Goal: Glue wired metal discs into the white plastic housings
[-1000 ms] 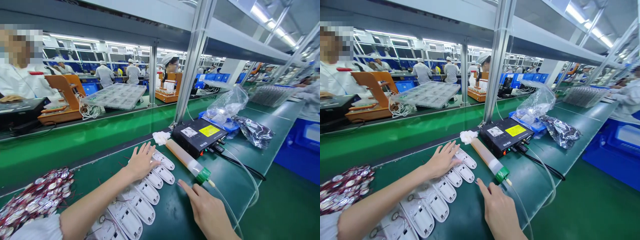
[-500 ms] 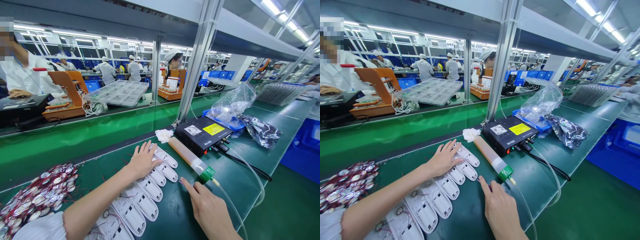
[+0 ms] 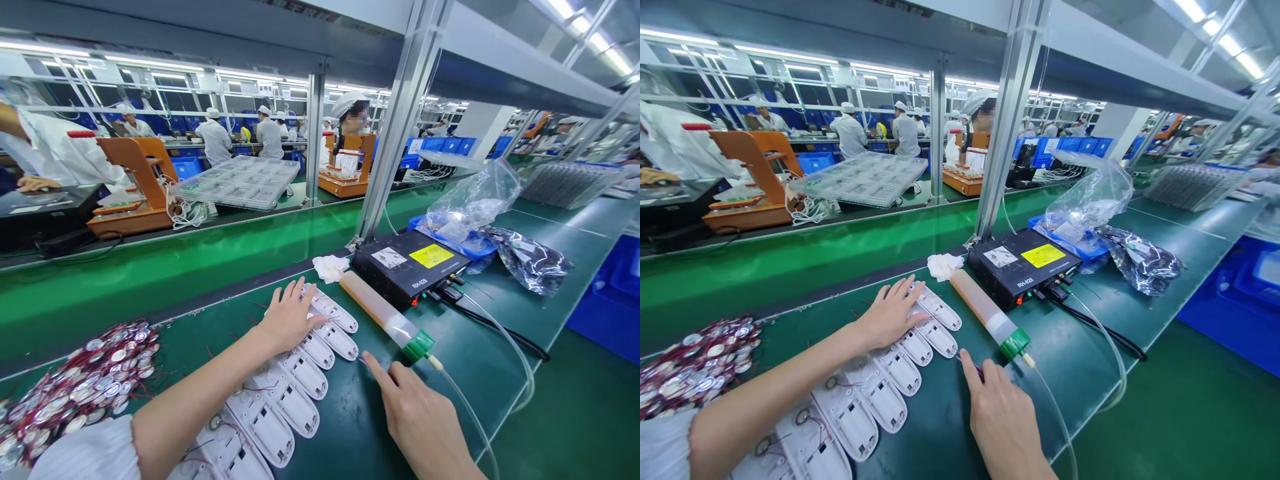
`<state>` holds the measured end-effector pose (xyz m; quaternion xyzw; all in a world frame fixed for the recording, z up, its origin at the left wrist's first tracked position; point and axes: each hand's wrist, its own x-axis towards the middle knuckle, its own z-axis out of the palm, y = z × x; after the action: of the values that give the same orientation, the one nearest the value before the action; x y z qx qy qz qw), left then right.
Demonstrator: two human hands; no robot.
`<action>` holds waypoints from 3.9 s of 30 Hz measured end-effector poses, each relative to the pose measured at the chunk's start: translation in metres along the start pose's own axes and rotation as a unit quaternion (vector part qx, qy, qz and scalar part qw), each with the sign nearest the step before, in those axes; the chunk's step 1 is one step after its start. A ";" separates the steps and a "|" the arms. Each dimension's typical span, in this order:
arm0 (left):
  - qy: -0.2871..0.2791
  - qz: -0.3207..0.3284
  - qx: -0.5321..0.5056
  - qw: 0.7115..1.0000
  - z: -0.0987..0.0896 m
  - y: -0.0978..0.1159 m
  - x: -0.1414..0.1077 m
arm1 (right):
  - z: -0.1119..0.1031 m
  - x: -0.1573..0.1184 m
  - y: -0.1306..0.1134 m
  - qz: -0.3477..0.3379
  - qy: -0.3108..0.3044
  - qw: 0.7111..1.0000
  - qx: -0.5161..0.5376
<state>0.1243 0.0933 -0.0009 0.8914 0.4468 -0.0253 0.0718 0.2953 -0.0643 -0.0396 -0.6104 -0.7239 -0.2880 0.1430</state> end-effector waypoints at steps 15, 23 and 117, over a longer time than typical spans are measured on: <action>-0.003 0.041 0.023 0.999 0.000 0.000 0.000 | 0.003 0.004 -0.003 -0.078 -0.017 0.997 0.004; -0.002 0.041 0.032 0.999 0.001 0.000 -0.001 | 0.005 0.006 -0.001 -0.099 -0.033 0.995 0.009; 0.023 0.208 0.052 0.977 0.009 -0.030 -0.108 | -0.016 -0.008 -0.047 -0.090 -0.044 0.987 0.123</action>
<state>0.0352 0.0241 -0.0010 0.9676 0.2513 -0.0121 0.0190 0.2489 -0.0841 -0.0431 -0.5329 -0.8112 -0.1813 0.1586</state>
